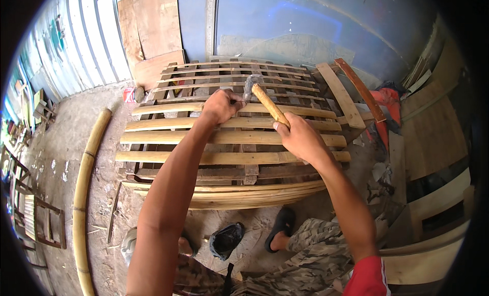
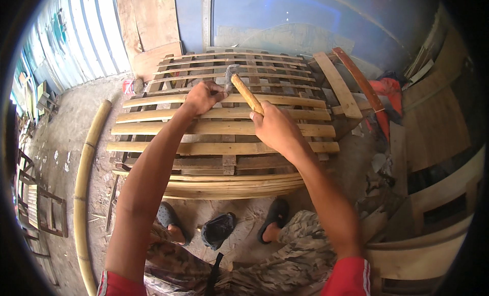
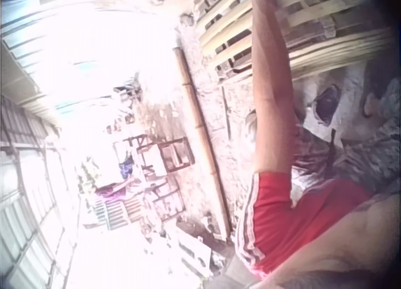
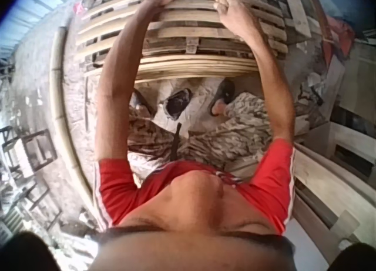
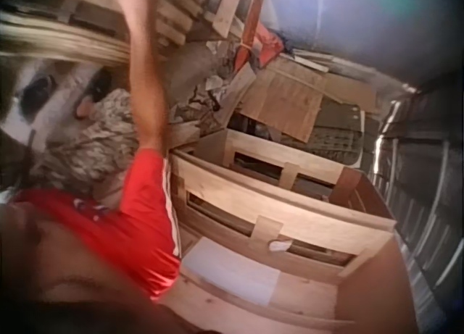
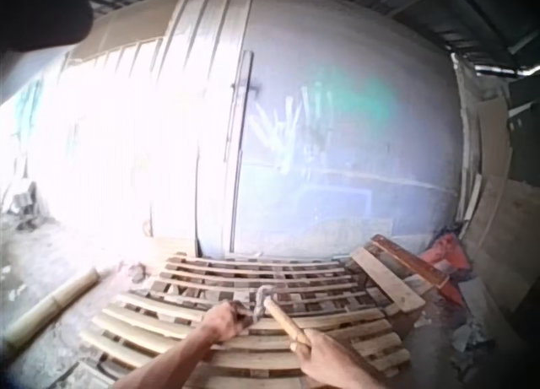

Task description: The person uses a hammer to drive nails into bamboo slats arranged on a wooden pallet, securing them in place. The person repeatedly picks up nails and hammers them into the slats across the frame.

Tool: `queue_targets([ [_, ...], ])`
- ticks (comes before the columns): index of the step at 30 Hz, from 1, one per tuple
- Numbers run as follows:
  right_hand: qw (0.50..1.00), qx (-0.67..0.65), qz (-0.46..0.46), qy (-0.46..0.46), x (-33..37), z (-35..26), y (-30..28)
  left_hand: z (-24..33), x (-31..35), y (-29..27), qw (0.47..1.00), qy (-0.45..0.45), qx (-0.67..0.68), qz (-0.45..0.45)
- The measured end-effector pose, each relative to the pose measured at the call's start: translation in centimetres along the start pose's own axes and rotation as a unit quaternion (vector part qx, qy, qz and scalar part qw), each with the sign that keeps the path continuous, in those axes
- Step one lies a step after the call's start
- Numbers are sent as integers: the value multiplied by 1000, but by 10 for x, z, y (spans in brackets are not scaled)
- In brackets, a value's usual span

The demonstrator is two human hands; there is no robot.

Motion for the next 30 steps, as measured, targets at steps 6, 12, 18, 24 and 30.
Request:
queue_targets([
  [6,998,-39,36,15,11,-14,-16,-5,-1,-15,998,29,36,34],
  [12,1000,-21,18,0,2,-8,0,-5,-28,-33,986,-47,-146,60],
  [18,999,-17,37,-1,-4,-17,-14,-27,-29,-14,959,-200,-195,-55],
  [24,998,-51,33,-10,-1,-9,-17,-22,-19,-12,963,-171,-196,-64],
  [30,998,-42,32,-30,-4,-2,-6,-14,-21,-9,962,-190,-178,-86],
])
Point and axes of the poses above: each hand's wrist, its own x-axis away from the middle knuckle, its own y-axis out of the palm, z = x × y, the point moved 8 cm from there along -x, towards the middle knuckle, and after that the axes turned 2 degrees about x, right-handed, at the moved point
